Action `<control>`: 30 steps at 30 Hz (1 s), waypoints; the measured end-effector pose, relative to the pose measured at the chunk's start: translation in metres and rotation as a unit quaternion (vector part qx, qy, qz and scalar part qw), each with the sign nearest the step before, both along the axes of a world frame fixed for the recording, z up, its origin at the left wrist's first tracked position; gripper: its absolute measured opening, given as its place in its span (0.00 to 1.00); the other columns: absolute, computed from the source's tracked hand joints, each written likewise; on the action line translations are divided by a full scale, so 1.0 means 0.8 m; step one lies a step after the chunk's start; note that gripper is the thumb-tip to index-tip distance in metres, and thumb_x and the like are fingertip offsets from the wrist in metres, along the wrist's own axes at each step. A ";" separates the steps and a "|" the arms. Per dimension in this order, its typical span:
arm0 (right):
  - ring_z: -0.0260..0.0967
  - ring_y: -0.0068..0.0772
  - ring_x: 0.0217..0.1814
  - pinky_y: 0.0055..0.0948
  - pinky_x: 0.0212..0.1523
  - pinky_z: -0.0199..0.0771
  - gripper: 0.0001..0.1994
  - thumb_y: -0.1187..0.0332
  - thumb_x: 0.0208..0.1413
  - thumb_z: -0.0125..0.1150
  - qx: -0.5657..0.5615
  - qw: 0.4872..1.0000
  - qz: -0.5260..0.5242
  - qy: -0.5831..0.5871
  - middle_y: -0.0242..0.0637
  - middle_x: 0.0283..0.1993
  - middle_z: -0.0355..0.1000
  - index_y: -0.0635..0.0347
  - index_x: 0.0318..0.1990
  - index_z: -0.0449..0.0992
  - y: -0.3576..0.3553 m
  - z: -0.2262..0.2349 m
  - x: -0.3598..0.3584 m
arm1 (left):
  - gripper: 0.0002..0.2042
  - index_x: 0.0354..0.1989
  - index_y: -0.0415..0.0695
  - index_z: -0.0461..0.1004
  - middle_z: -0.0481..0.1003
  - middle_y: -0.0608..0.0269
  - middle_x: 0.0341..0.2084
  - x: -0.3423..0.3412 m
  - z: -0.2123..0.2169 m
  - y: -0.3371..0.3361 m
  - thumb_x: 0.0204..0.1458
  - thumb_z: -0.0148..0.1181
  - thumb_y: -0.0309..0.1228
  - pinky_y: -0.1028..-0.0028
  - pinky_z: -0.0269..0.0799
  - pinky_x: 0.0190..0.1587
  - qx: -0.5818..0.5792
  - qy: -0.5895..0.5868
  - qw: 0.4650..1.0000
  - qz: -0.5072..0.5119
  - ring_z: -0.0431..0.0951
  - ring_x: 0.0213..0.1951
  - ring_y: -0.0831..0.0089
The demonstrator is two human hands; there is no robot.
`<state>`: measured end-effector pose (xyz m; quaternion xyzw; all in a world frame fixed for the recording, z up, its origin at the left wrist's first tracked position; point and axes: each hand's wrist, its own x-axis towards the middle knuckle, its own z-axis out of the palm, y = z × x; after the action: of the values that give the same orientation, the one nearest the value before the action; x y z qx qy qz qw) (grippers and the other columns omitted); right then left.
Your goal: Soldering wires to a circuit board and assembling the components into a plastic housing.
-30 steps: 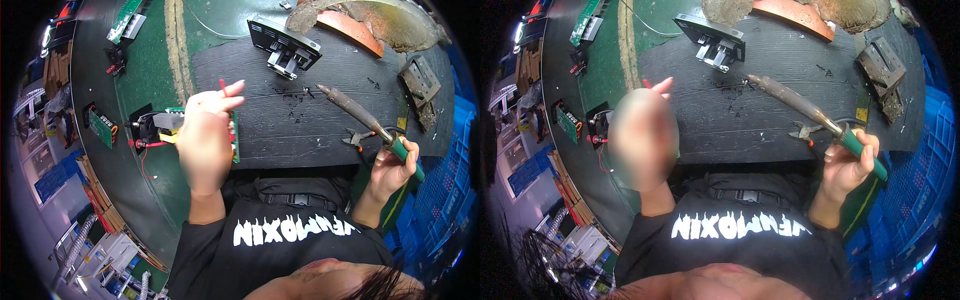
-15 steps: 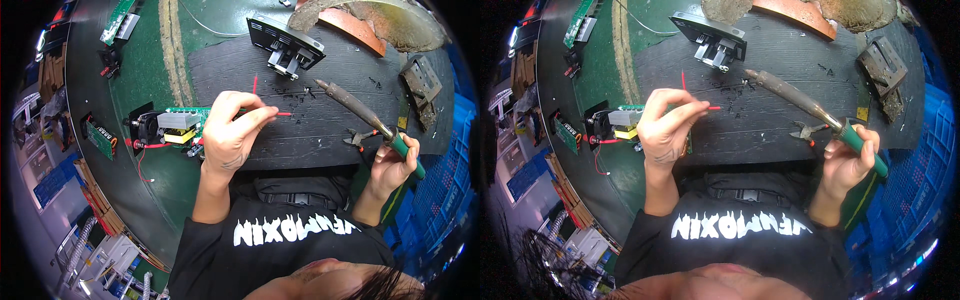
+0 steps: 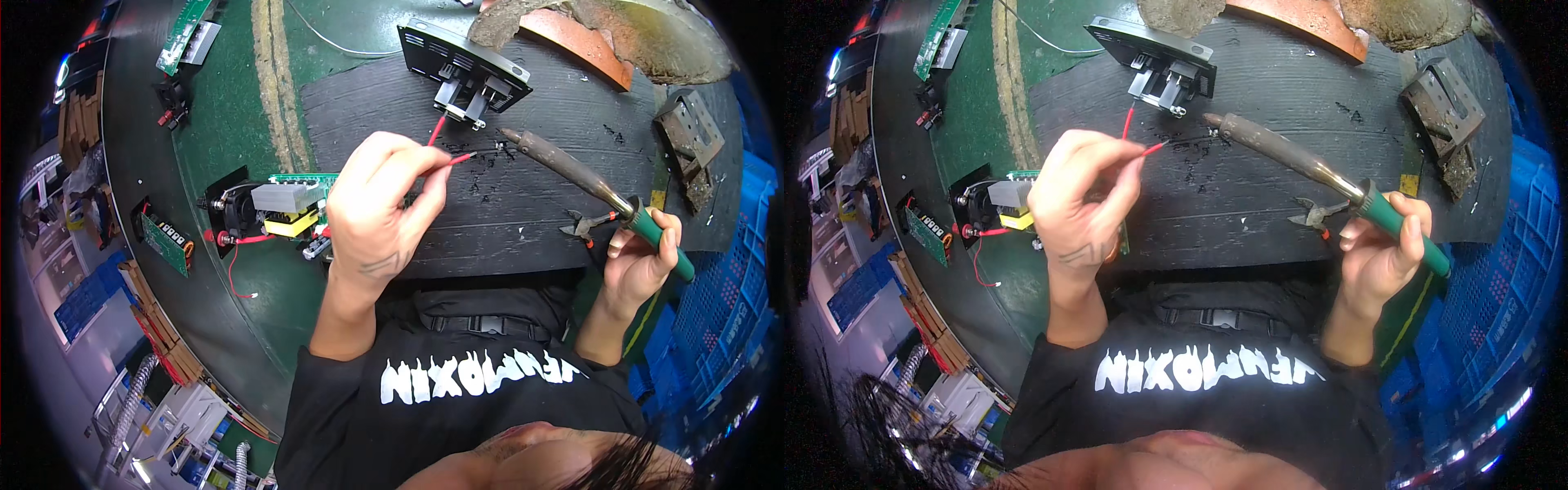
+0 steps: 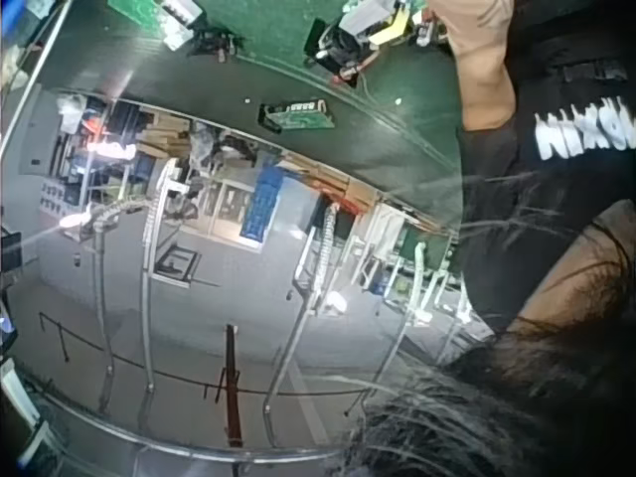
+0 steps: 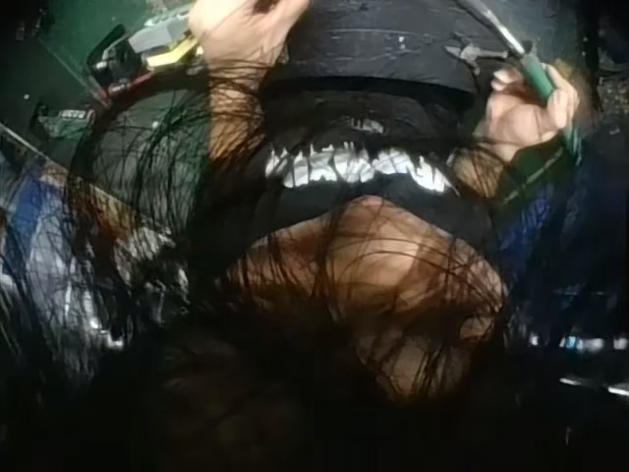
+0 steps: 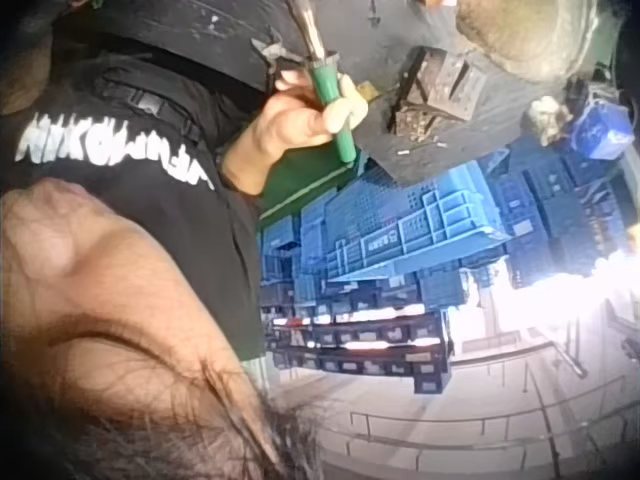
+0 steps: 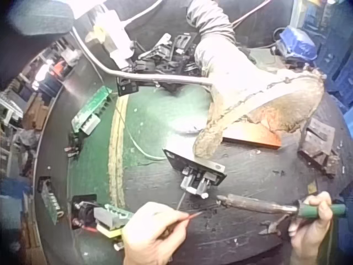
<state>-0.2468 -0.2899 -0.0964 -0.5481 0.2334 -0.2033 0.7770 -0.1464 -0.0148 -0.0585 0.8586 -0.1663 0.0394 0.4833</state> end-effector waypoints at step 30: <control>0.68 0.29 0.20 0.21 0.15 0.65 0.13 0.58 0.60 0.49 0.041 0.997 0.064 -0.001 0.40 0.39 0.74 0.59 0.41 0.71 0.007 -0.003 0.015 | 0.10 0.28 0.36 0.78 0.75 0.47 0.48 0.021 -0.021 -0.008 0.33 0.65 0.17 0.70 0.74 0.44 0.147 -0.142 0.978 -0.047 0.78 0.43 0.60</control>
<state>-0.2346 -0.2845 -0.0986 -0.5293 0.2054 -0.1434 0.8106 -0.1294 -0.0212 -0.0752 0.8970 -0.2772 0.1139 0.3249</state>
